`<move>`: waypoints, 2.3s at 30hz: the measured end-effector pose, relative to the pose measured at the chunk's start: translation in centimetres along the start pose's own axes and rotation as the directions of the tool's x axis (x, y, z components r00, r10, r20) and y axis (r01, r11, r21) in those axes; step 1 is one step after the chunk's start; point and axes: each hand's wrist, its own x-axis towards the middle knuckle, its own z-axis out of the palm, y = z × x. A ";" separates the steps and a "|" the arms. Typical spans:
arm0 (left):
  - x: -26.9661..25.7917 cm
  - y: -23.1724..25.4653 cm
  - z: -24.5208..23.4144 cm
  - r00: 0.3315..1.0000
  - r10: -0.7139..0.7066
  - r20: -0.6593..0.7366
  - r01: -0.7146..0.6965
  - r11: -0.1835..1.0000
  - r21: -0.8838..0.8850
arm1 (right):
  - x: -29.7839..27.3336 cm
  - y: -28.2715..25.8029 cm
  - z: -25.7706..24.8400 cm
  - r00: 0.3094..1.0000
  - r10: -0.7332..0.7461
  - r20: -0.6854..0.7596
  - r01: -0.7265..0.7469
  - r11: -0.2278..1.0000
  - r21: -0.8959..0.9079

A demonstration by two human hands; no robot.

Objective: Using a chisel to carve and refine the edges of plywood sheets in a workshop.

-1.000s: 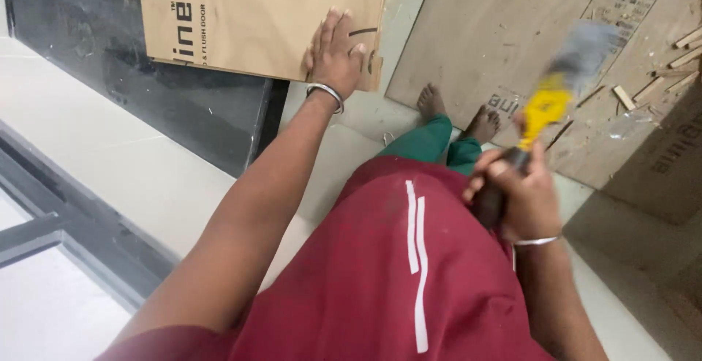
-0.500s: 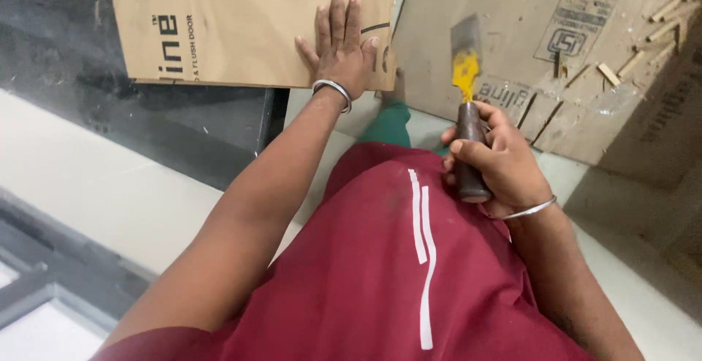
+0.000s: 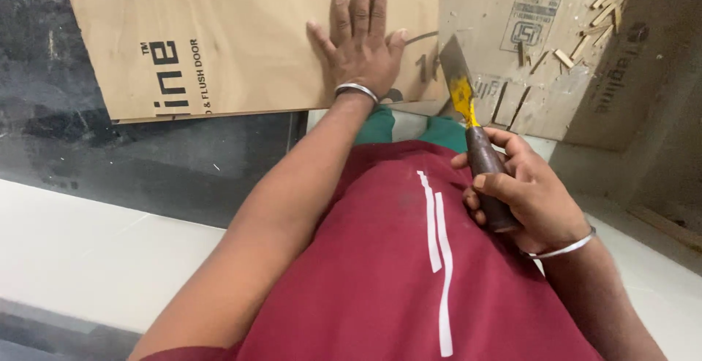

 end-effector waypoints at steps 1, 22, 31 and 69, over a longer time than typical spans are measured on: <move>-0.1 -0.1 0.1 1.000 0.007 -0.005 -0.007 1.000 -0.015 | -0.3 0.0 0.5 1.000 0.009 -0.027 -0.009 1.000 -0.026; 1.3 -5.1 6.0 0.956 0.108 -0.272 -0.098 0.994 0.050 | -3.7 -0.1 2.5 0.932 -0.058 -0.359 -0.114 0.890 -0.441; -1.2 -22.4 -1.6 0.798 -0.601 -0.054 0.598 0.799 -0.066 | -3.6 -0.5 2.1 0.928 -0.098 -0.360 -0.120 0.835 -0.537; -1.1 -22.2 -4.0 0.727 -0.686 0.025 0.686 0.727 -0.028 | -1.4 -1.4 4.9 0.853 0.023 -0.521 -0.407 0.654 -0.638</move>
